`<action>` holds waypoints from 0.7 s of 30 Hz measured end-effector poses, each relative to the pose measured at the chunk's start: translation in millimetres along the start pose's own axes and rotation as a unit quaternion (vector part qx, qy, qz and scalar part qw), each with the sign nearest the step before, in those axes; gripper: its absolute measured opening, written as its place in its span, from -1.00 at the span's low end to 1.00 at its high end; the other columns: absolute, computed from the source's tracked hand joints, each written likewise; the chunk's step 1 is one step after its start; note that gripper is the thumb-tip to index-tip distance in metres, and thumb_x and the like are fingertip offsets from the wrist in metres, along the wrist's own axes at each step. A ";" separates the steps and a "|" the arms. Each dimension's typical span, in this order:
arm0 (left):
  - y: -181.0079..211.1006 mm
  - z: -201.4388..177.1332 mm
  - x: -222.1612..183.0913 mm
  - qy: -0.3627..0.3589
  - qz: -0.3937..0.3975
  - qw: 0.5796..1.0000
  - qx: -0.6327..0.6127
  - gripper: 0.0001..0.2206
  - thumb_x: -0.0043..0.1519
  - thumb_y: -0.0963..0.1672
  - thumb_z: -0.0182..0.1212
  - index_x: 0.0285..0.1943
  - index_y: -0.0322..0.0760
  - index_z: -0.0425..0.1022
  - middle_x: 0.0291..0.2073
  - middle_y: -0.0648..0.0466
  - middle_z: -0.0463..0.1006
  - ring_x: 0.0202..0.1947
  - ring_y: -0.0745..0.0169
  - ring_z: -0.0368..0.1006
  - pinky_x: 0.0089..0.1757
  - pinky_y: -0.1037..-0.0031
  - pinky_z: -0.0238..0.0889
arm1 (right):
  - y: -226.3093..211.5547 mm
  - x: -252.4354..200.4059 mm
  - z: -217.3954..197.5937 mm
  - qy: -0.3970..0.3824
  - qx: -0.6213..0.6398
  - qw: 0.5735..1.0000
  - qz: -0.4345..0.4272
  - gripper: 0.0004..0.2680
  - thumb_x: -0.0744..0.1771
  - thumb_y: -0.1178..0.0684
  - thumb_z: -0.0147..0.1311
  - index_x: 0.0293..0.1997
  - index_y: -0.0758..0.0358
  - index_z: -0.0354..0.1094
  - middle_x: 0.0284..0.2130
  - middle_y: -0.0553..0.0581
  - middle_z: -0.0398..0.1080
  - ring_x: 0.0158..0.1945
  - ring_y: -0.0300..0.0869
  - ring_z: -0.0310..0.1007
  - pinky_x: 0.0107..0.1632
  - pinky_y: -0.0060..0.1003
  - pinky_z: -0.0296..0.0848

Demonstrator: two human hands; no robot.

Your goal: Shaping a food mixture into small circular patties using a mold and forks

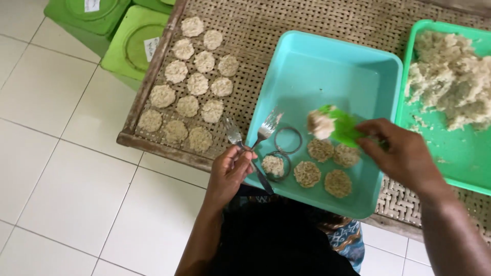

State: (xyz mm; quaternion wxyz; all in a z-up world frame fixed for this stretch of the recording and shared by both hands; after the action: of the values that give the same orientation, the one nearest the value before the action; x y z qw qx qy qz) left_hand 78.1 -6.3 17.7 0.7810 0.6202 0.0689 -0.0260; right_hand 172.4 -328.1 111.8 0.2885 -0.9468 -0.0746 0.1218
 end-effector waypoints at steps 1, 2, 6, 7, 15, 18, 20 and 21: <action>1.7 0.4 -0.1 0.000 0.001 1.000 0.014 -0.83 0.34 -0.14 0.16 -0.10 -0.41 0.56 -0.51 0.09 0.50 -0.51 0.43 0.36 -0.47 0.63 0.16 | -20.2 -0.8 5.3 0.024 -0.047 0.996 -0.069 -0.74 0.31 0.10 0.20 0.11 0.23 0.42 -0.10 0.22 0.58 -0.24 -0.01 0.64 -0.29 -0.19 0.66; 3.0 -0.3 -0.1 0.003 0.002 1.000 0.012 -0.83 0.34 -0.14 0.16 -0.10 -0.41 0.56 -0.51 0.09 0.50 -0.51 0.43 0.36 -0.47 0.63 0.16 | -32.9 -1.9 10.2 0.023 -0.049 0.996 -0.072 -0.74 0.31 0.10 0.20 0.11 0.23 0.42 -0.10 0.22 0.58 -0.24 -0.01 0.64 -0.29 -0.19 0.66; 6.9 1.4 0.1 -0.002 0.011 0.999 0.035 -0.82 0.33 -0.13 0.14 -0.10 -0.39 0.55 -0.41 0.04 0.57 -0.45 0.36 0.41 -0.37 0.55 0.28 | -89.4 -16.5 22.4 0.099 -0.177 0.953 -0.226 -0.81 0.32 0.17 0.19 0.03 0.25 0.47 -0.18 0.09 0.56 -0.37 -0.13 0.55 -0.34 -0.25 0.56; 8.5 2.1 0.6 -0.004 0.018 0.999 0.039 -0.84 0.33 -0.15 0.12 -0.11 -0.40 0.53 -0.31 0.00 0.62 -0.41 0.33 0.44 -0.31 0.52 0.37 | -96.7 -20.5 26.5 0.120 -0.222 0.934 -0.254 -0.83 0.33 0.16 0.18 0.01 0.21 0.48 -0.21 0.06 0.54 -0.32 -0.12 0.55 -0.30 -0.23 0.58; 14.6 3.1 -0.7 -0.001 0.031 0.997 0.064 -0.84 0.35 -0.15 0.11 -0.13 -0.38 0.54 -0.44 0.06 0.55 -0.47 0.35 0.42 -0.40 0.56 0.25 | -101.4 -23.7 35.8 0.117 -0.256 0.927 -0.250 -0.81 0.32 0.14 0.18 0.03 0.14 0.43 -0.23 0.03 0.51 -0.29 -0.10 0.53 -0.31 -0.15 0.51; 15.0 3.7 0.0 0.000 0.032 0.998 0.060 -0.85 0.34 -0.15 0.12 -0.13 -0.39 0.54 -0.38 0.03 0.60 -0.44 0.33 0.44 -0.37 0.55 0.31 | -99.9 -22.0 32.9 0.114 -0.213 0.939 -0.244 -0.82 0.31 0.16 0.19 0.01 0.18 0.44 -0.25 0.06 0.52 -0.35 -0.08 0.53 -0.34 -0.14 0.50; 15.4 4.2 0.4 -0.001 0.033 0.997 0.064 -0.85 0.34 -0.16 0.12 -0.14 -0.39 0.54 -0.39 0.02 0.60 -0.44 0.33 0.44 -0.38 0.54 0.31 | -101.1 -20.2 29.5 0.107 -0.170 0.950 -0.239 -0.84 0.31 0.17 0.19 -0.02 0.23 0.46 -0.25 0.08 0.53 -0.40 -0.07 0.53 -0.34 -0.13 0.49; 14.7 4.2 0.8 0.000 0.029 0.997 0.067 -0.85 0.34 -0.16 0.12 -0.14 -0.40 0.54 -0.37 0.01 0.61 -0.44 0.33 0.45 -0.36 0.54 0.32 | -96.0 -15.6 30.2 0.077 -0.132 0.967 -0.203 -0.83 0.32 0.16 0.17 0.01 0.23 0.45 -0.22 0.08 0.54 -0.46 -0.09 0.52 -0.37 -0.15 0.49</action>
State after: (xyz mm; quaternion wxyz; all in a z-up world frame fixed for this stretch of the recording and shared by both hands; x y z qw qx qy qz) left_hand 81.0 -7.0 32.7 0.7382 0.6727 0.0495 -0.0079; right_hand 142.4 -236.5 144.6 0.1847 -0.9479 -0.2584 -0.0240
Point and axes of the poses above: each hand's wrist, its own x-axis towards the middle knuckle, its own z-axis out of the palm, y = z × x, the point moved 9 cm from there along x, towards the middle knuckle
